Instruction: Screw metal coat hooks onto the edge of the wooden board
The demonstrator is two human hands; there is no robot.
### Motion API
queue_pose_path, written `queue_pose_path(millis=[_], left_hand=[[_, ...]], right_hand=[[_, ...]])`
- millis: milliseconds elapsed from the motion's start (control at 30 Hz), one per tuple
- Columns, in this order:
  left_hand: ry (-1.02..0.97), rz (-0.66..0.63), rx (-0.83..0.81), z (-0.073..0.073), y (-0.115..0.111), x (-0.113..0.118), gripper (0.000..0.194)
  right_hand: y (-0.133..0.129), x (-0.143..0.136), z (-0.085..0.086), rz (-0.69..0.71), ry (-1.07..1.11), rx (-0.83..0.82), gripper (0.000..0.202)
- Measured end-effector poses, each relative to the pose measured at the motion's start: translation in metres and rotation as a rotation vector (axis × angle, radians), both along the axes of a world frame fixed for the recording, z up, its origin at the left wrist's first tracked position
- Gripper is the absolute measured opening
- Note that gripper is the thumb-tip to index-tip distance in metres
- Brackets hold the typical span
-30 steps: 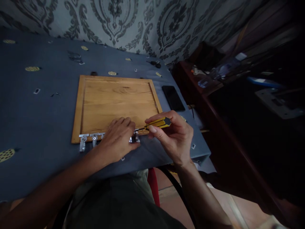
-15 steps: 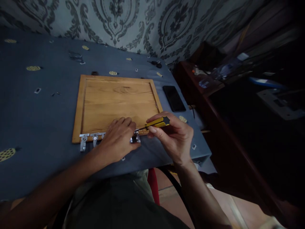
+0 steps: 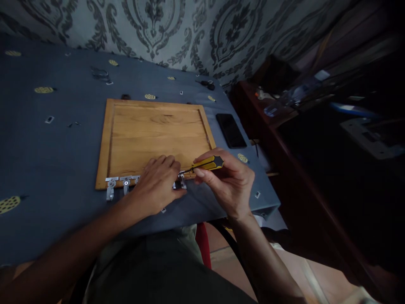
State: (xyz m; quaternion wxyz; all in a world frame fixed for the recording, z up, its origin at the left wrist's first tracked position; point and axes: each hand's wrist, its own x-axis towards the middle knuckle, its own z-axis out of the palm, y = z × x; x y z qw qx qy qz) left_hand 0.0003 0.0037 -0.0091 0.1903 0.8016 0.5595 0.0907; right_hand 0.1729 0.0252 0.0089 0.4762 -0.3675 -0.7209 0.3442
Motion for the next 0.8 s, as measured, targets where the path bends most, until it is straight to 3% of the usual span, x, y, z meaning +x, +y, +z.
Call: queue_pose_path(millis=[267, 800], left_hand=[[0.016, -0.006, -0.029, 0.005, 0.000, -0.001, 0.031], [0.008, 0.010, -0.012, 0.002, 0.000, 0.001, 0.035]], right_hand=[[-0.005, 0.002, 0.006, -0.204, 0.212, 0.187, 0.009], [-0.005, 0.002, -0.006, -0.173, 0.118, 0.082, 0.013]])
